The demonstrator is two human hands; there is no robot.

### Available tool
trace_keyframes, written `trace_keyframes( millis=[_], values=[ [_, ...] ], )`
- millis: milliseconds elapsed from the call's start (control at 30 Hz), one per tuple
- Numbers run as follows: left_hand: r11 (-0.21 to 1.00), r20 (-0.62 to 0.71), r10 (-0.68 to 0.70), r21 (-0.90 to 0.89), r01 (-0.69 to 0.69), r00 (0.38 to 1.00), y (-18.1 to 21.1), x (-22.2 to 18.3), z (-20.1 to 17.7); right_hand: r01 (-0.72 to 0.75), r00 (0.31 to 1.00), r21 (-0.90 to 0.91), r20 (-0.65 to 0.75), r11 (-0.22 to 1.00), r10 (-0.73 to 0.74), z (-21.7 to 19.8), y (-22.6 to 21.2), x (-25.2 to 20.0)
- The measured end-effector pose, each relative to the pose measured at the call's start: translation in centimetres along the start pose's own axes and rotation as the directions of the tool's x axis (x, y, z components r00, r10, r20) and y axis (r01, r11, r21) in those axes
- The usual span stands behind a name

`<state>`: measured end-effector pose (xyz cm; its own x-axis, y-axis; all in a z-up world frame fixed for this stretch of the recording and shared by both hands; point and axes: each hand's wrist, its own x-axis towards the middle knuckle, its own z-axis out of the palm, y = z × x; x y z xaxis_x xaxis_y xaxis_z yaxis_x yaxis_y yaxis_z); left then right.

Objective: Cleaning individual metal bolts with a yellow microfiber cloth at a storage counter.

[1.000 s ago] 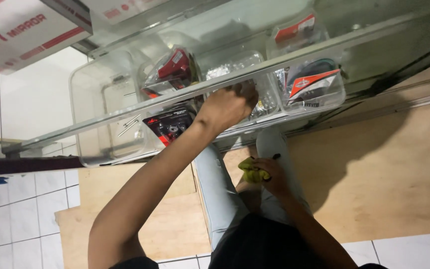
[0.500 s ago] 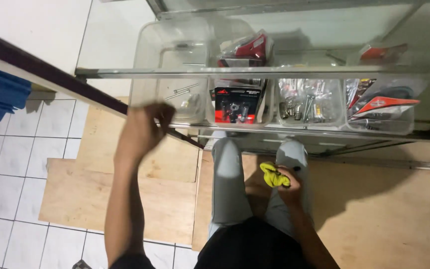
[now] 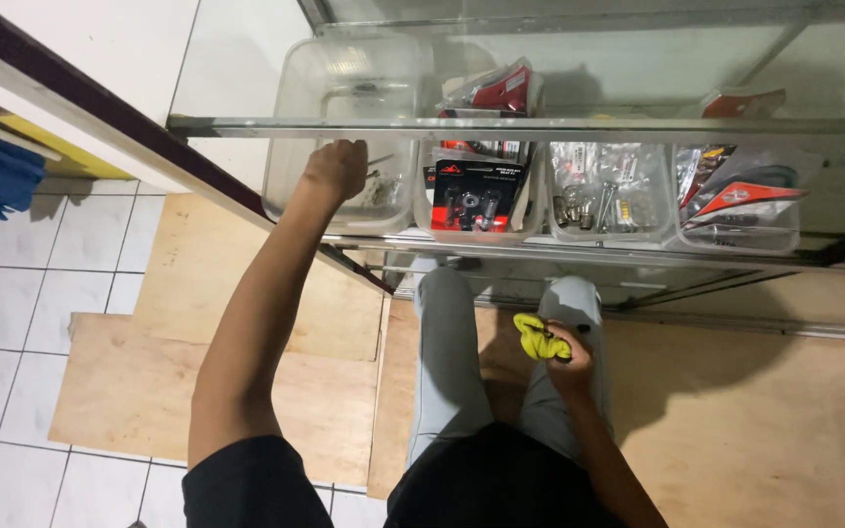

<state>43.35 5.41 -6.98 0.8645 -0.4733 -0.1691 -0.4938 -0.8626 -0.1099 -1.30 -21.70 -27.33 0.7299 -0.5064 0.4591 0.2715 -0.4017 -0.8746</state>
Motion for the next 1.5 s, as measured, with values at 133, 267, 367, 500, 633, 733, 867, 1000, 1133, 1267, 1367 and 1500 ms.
trace_keyframes(
  millis=[133,267,367,500,633,733,867,1000,1133,1267,1367,1500],
  values=[
    [0.965,-0.294,0.074,0.263,0.006,0.953,1.0,-5.0,-2.7,-0.002,1.000,0.003,0.011,1.000,0.002,-0.4,0.1,-0.3],
    [0.920,-0.512,0.208,0.392,0.011,0.833,5.9,-18.9,-11.3,-0.053,0.998,0.088,0.041,0.995,0.050,-0.7,2.7,-1.4],
    [0.987,-0.553,0.098,-0.052,-0.152,0.828,9.9,-29.4,-14.6,-0.056,0.993,0.097,0.110,0.994,0.045,-1.3,4.1,-2.2],
    [0.333,-0.180,-0.233,-0.938,-0.096,0.956,14.3,-35.3,-8.1,-0.191,0.978,0.602,0.051,0.775,0.202,-1.5,11.4,-5.5],
    [0.069,0.039,-0.186,-0.996,0.053,0.982,21.2,-34.1,0.3,-0.107,0.993,0.682,0.043,0.724,0.106,-4.6,7.3,-3.1],
    [-0.112,0.133,-0.174,-0.987,0.115,0.976,24.9,-32.2,2.3,-0.097,0.980,0.104,-0.163,0.990,0.114,-4.0,-4.9,3.6],
    [-0.156,0.077,-0.050,-0.985,0.069,0.996,27.0,-31.6,0.8,0.544,0.836,-0.049,0.110,0.838,-0.537,-2.1,-17.8,7.5],
    [-0.200,-0.153,0.127,-0.972,-0.126,0.980,27.0,-31.8,-0.4,0.744,0.668,-0.126,0.165,0.657,-0.725,-2.1,-19.8,8.8],
    [-0.267,-0.300,0.228,-0.934,-0.236,0.926,26.9,-33.1,-1.3,0.712,0.697,-0.242,0.358,0.658,-0.622,-4.9,-14.5,8.4],
    [-0.375,-0.103,0.243,-0.927,-0.004,0.965,26.9,-33.8,-1.1,0.588,0.791,-0.344,0.054,0.732,-0.609,-5.3,-11.9,12.2],
    [-0.472,0.024,0.167,-0.876,0.102,0.986,26.6,-33.5,-0.3,0.590,0.753,-0.380,-0.059,0.712,-0.655,-5.5,-11.5,12.3],
    [-0.644,0.142,0.089,-0.747,0.165,0.986,26.9,-32.6,-1.6,0.757,0.651,-0.005,-0.077,0.654,-0.755,-1.8,-19.2,9.7]
  ],
)
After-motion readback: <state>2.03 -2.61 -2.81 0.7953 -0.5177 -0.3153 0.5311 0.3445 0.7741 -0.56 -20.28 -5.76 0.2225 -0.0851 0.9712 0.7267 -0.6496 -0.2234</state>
